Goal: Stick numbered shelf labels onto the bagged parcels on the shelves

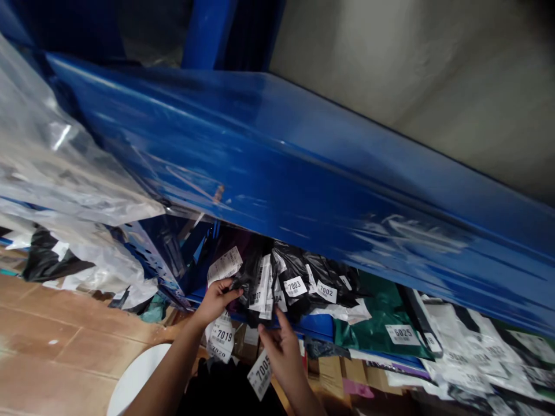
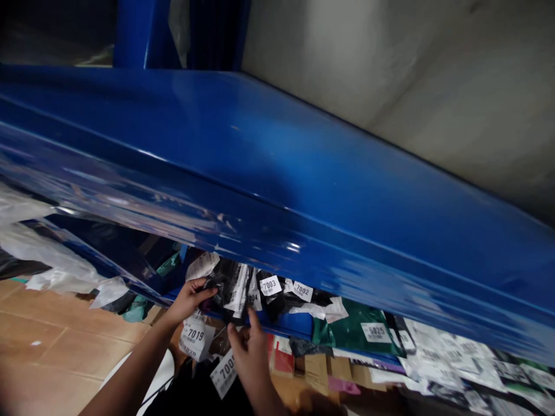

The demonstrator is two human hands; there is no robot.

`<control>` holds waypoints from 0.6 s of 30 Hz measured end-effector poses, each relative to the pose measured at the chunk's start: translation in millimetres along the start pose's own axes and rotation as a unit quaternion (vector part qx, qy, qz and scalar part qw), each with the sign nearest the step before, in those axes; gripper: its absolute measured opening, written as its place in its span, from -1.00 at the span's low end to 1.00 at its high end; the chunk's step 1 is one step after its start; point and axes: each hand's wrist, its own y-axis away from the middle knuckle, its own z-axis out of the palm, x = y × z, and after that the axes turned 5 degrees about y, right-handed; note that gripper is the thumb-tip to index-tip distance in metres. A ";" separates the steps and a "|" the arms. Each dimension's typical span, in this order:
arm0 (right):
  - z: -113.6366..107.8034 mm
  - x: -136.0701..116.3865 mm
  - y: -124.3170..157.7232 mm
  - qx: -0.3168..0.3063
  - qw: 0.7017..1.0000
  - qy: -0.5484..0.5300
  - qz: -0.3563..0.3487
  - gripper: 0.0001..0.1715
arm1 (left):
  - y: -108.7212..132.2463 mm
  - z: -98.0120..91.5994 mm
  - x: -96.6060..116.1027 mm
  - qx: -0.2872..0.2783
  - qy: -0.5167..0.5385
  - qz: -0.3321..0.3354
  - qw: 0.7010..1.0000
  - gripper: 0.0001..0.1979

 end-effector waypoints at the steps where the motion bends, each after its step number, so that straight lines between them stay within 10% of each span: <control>1: 6.7 -1.9 0.5 -0.017 1.000 0.001 -0.013 -0.10 | -0.1 -0.3 -0.3 0.000 -0.002 -0.001 1.000 -0.62; 18: 14.6 1.5 5.1 0.001 0.996 -0.082 -0.040 -0.24 | 0.2 2.7 -2.0 0.005 -0.063 0.014 0.998 -0.64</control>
